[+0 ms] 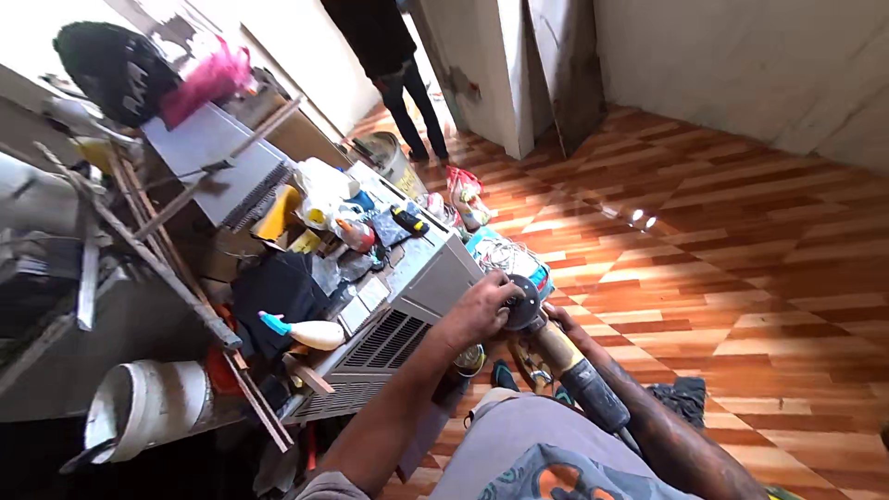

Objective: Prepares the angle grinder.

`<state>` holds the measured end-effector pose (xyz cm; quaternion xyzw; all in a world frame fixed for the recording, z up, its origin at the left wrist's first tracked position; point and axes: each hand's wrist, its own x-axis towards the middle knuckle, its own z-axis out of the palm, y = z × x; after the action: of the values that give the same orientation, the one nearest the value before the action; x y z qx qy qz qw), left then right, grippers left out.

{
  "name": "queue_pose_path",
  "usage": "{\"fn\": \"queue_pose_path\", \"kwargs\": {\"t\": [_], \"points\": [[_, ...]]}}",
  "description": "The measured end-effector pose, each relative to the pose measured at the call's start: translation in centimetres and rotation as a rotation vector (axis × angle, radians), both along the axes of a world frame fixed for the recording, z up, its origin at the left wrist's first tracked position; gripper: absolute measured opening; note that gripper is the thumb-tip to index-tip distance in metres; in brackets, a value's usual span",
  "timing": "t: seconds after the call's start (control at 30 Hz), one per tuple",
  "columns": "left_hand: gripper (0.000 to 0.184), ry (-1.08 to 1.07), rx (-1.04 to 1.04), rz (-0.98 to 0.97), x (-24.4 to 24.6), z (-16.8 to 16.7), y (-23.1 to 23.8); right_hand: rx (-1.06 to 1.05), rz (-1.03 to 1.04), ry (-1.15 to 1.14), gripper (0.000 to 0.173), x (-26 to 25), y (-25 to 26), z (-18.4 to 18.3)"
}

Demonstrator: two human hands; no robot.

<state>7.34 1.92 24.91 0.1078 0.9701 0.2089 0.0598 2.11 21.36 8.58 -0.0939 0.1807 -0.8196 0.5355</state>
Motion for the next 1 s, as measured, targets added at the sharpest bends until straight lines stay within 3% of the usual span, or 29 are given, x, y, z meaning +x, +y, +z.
{"fn": "queue_pose_path", "kwargs": {"t": [0.07,0.2,0.27,0.43,0.53,0.67,0.8,0.87,0.93,1.0], "points": [[0.027,-0.011,0.0,0.051,-0.3,-0.1,-0.1,0.002,0.014,-0.024,0.053,-0.1,0.0,0.4],[0.058,-0.133,-0.158,0.33,-0.5,1.2,1.2,-0.05,0.036,-0.084,0.053,-0.1,-0.3,0.0],[0.064,-0.199,-0.202,0.377,-0.6,2.1,1.5,-0.078,0.047,-0.102,0.053,0.1,-0.3,0.6],[0.043,-0.075,-0.084,0.062,0.2,1.6,0.9,-0.077,0.044,-0.09,0.056,-0.2,-0.1,0.2],[0.028,-0.031,-0.037,0.069,-0.1,0.8,0.9,-0.046,0.037,-0.071,0.057,-0.2,0.2,0.2],[0.055,-0.036,-0.145,0.335,-0.5,0.5,2.2,-0.039,0.051,-0.063,0.058,-0.4,0.6,0.3],[0.075,-0.256,-0.245,0.436,-0.6,1.8,3.1,0.03,0.052,-0.042,0.057,-0.1,1.3,0.6],[0.063,-0.155,-0.184,0.364,-0.3,2.2,3.1,-0.003,0.07,-0.075,0.055,-0.3,1.8,0.4],[0.039,-0.04,-0.111,0.156,0.0,1.9,2.6,0.006,0.046,-0.088,0.055,-0.1,2.0,0.9],[0.043,-0.024,-0.092,0.011,0.0,1.1,2.8,0.052,0.033,-0.073,0.055,0.1,2.2,1.2]]}}
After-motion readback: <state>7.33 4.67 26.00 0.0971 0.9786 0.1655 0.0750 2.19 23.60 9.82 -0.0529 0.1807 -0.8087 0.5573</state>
